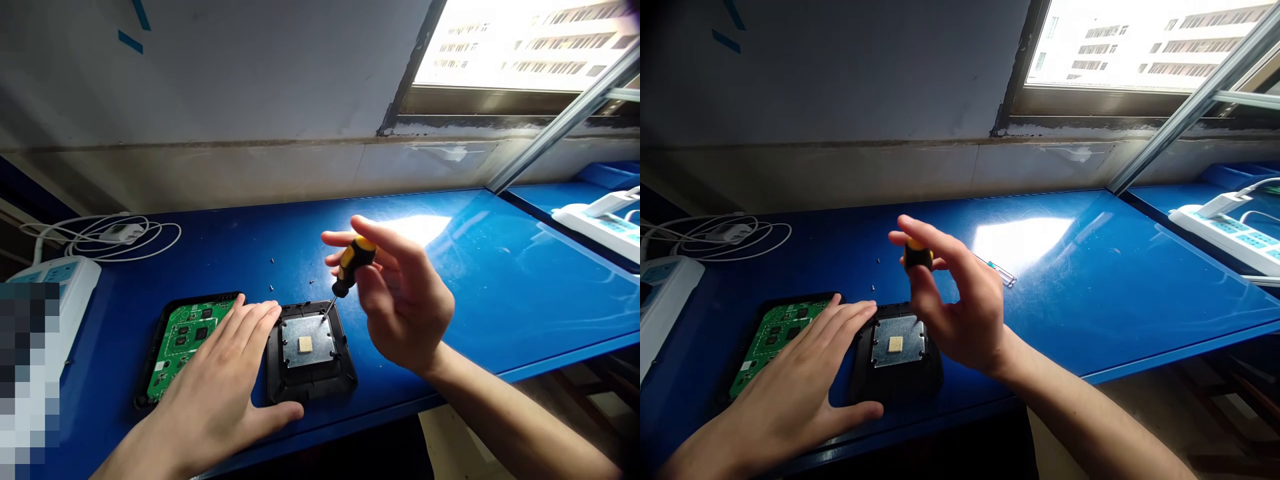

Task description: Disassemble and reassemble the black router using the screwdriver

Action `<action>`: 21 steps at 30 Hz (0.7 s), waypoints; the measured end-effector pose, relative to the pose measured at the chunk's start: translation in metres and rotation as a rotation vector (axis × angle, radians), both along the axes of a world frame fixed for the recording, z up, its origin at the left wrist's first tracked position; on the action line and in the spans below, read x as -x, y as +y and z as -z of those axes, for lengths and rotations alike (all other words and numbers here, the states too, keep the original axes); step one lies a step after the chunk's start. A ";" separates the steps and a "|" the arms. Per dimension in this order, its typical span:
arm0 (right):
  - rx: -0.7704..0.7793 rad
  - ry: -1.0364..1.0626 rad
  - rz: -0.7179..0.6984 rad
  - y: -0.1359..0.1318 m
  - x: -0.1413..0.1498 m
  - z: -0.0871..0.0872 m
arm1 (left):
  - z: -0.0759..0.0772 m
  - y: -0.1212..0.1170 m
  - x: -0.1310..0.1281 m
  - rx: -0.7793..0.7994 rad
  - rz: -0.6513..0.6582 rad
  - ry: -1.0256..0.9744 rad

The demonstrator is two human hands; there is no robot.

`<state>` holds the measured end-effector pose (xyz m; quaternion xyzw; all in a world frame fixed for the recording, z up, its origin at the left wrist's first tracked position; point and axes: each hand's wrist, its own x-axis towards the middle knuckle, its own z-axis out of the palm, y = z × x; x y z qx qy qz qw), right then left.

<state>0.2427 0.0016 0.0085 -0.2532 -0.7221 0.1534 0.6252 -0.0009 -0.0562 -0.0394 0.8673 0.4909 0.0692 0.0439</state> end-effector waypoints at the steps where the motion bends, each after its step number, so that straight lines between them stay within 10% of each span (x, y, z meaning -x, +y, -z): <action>1: 0.034 0.000 -0.015 -0.001 -0.001 0.000 | 0.000 0.000 0.000 0.001 -0.002 -0.001; 21: -0.041 0.040 0.181 0.005 -0.008 -0.001 | 0.002 0.000 0.003 0.030 -0.012 -0.002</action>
